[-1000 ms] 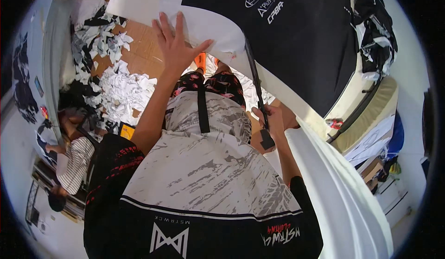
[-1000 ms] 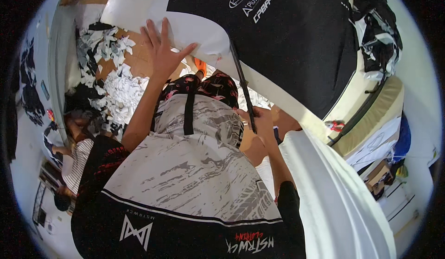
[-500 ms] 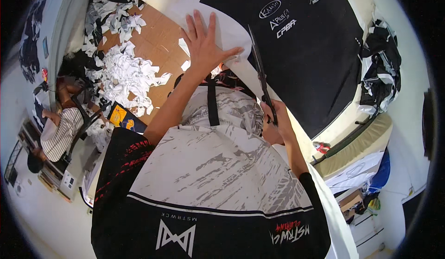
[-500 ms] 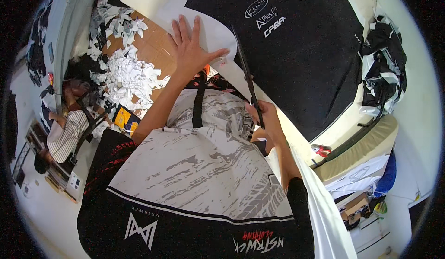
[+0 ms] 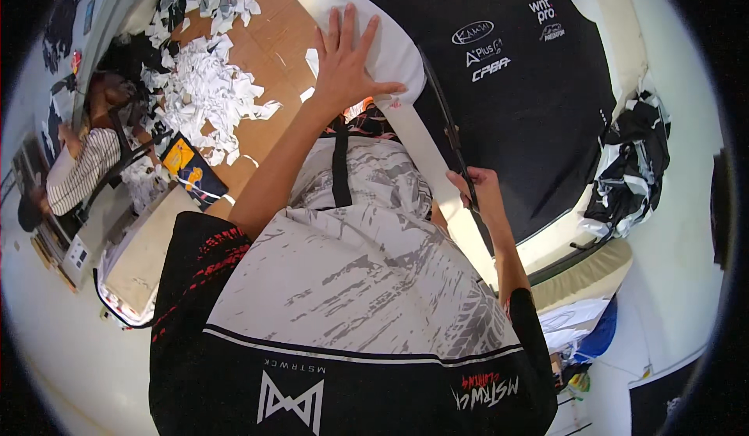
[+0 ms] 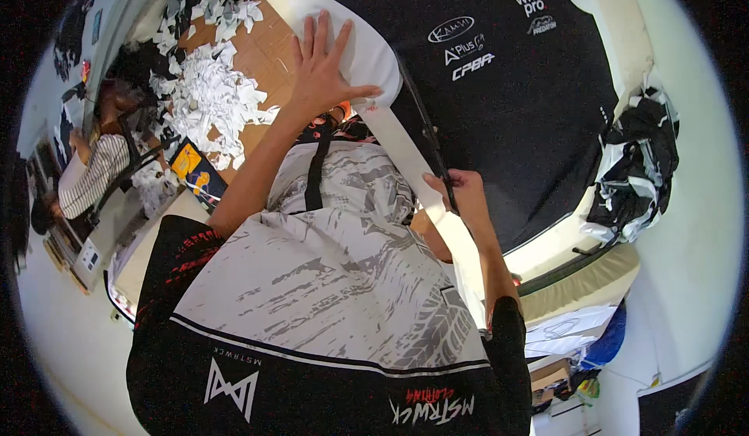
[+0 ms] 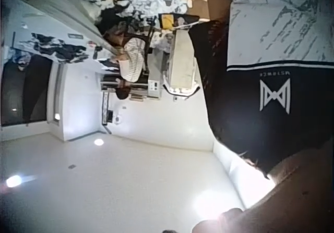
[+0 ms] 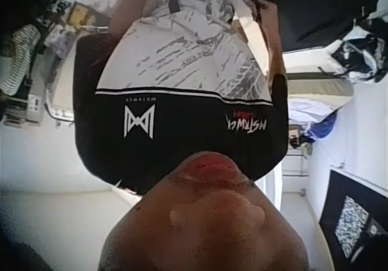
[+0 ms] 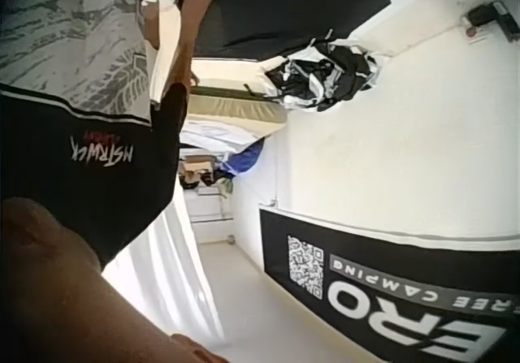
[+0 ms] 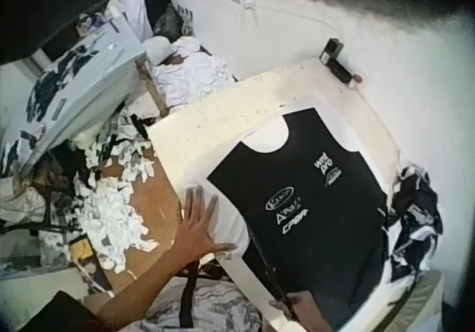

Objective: Cutting out garment pieces from a large sheet of black fabric using scissors and a paper pattern.

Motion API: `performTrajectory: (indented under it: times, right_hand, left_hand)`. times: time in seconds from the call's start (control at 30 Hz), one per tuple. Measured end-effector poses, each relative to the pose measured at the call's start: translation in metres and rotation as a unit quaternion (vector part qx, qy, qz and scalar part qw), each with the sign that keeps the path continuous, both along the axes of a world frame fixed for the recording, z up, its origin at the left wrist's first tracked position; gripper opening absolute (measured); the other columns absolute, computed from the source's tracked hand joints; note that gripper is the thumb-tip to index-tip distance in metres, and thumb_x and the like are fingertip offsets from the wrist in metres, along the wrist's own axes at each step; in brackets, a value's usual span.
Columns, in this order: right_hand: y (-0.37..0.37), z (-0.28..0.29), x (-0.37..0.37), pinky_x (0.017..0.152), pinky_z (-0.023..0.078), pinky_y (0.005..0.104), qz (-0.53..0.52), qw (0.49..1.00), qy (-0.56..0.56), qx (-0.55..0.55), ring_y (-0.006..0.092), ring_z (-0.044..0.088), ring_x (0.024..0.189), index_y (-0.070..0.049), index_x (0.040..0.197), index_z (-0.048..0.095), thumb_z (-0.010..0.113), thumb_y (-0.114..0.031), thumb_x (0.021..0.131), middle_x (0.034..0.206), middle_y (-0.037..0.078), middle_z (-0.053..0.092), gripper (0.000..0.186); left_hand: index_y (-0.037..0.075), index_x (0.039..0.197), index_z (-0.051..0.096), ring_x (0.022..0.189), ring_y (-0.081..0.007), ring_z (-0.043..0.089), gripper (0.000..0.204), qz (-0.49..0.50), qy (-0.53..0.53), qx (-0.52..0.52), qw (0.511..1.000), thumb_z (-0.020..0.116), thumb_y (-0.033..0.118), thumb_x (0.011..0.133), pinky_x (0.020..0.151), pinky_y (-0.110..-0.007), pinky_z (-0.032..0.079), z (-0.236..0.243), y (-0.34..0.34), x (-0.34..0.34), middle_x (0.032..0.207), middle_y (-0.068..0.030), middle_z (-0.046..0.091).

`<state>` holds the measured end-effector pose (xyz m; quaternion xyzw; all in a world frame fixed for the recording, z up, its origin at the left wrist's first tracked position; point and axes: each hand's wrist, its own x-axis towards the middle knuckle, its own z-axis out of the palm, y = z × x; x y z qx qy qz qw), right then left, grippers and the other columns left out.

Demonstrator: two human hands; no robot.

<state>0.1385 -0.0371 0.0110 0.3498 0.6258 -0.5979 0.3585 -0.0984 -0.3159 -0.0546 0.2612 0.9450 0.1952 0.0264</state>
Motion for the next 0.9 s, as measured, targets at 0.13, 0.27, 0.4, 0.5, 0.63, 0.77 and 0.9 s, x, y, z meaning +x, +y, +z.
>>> performTrajectory:
  times: [0.13,0.27,0.4,0.5,0.63,0.77,0.9]
  right_hand:
    - [0.022,0.0,-0.016,0.047,0.036,0.0229,0.071,0.997,0.025,-0.013,0.0044,0.052,0.048,-0.009,0.077,0.065,0.082,-0.033,0.097,0.058,-0.005,0.055,0.035]
    - [0.03,-0.005,-0.038,0.048,0.036,0.0245,0.064,0.995,0.044,-0.056,0.0048,0.051,0.05,-0.01,0.073,0.064,0.082,-0.035,0.096,0.058,-0.005,0.053,0.039]
    - [0.034,-0.007,-0.059,0.048,0.037,0.0244,0.125,0.991,0.037,-0.029,0.0057,0.052,0.049,-0.01,0.072,0.061,0.081,-0.037,0.097,0.059,-0.004,0.052,0.042]
    - [0.038,-0.002,-0.071,0.047,0.037,0.0244,0.152,0.988,0.018,0.007,0.0058,0.052,0.048,-0.01,0.073,0.061,0.082,-0.038,0.097,0.059,-0.004,0.053,0.042]
    - [0.045,-0.008,-0.078,0.049,0.035,0.0242,0.133,0.991,0.009,-0.005,0.0058,0.05,0.049,-0.01,0.073,0.066,0.087,-0.041,0.092,0.058,-0.005,0.053,0.042]
    - [0.04,-0.005,-0.102,0.051,0.035,0.0239,0.142,0.989,0.026,-0.035,0.0052,0.05,0.05,-0.01,0.074,0.067,0.087,-0.04,0.092,0.059,-0.005,0.054,0.039]
    - [0.033,-0.004,-0.122,0.051,0.037,0.024,0.159,0.987,0.01,-0.02,0.0058,0.051,0.05,-0.011,0.073,0.066,0.088,-0.041,0.091,0.058,-0.005,0.054,0.041]
  left_hand:
    - [0.019,0.166,0.041,0.163,-0.0505,0.006,0.134,0.004,0.015,0.02,1.0,0.08,0.089,0.058,0.123,-0.076,0.006,0.0,-0.004,-0.003,0.176,-0.0256,0.014]
    - [0.022,0.165,0.042,0.163,-0.0483,0.007,0.133,0.01,0.015,0.015,1.0,0.079,0.089,0.057,0.124,-0.074,0.007,0.004,-0.007,-0.003,0.176,-0.0231,0.016]
    - [0.022,0.165,0.041,0.164,-0.0464,0.007,0.133,0.015,0.003,0.021,1.0,0.079,0.09,0.057,0.124,-0.075,0.008,0.009,-0.009,-0.003,0.176,-0.0221,0.017]
    - [0.022,0.165,0.042,0.164,-0.0456,0.006,0.132,0.02,0.006,0.012,1.0,0.079,0.091,0.058,0.124,-0.076,0.008,0.009,-0.009,-0.001,0.176,-0.0221,0.016]
    - [0.022,0.166,0.039,0.164,-0.0454,0.005,0.134,0.025,0.008,0.013,1.0,0.079,0.091,0.058,0.123,-0.076,0.007,0.009,-0.013,-0.003,0.177,-0.0216,0.014]
    - [0.022,0.167,0.035,0.164,-0.045,0.005,0.136,0.03,-0.001,0.013,0.999,0.079,0.09,0.058,0.124,-0.076,0.006,0.008,-0.014,-0.001,0.177,-0.0211,0.014]
    - [0.021,0.167,0.035,0.164,-0.045,0.005,0.136,0.04,-0.005,0.02,0.999,0.08,0.089,0.058,0.124,-0.075,0.005,0.008,-0.015,0.001,0.177,-0.0207,0.013]
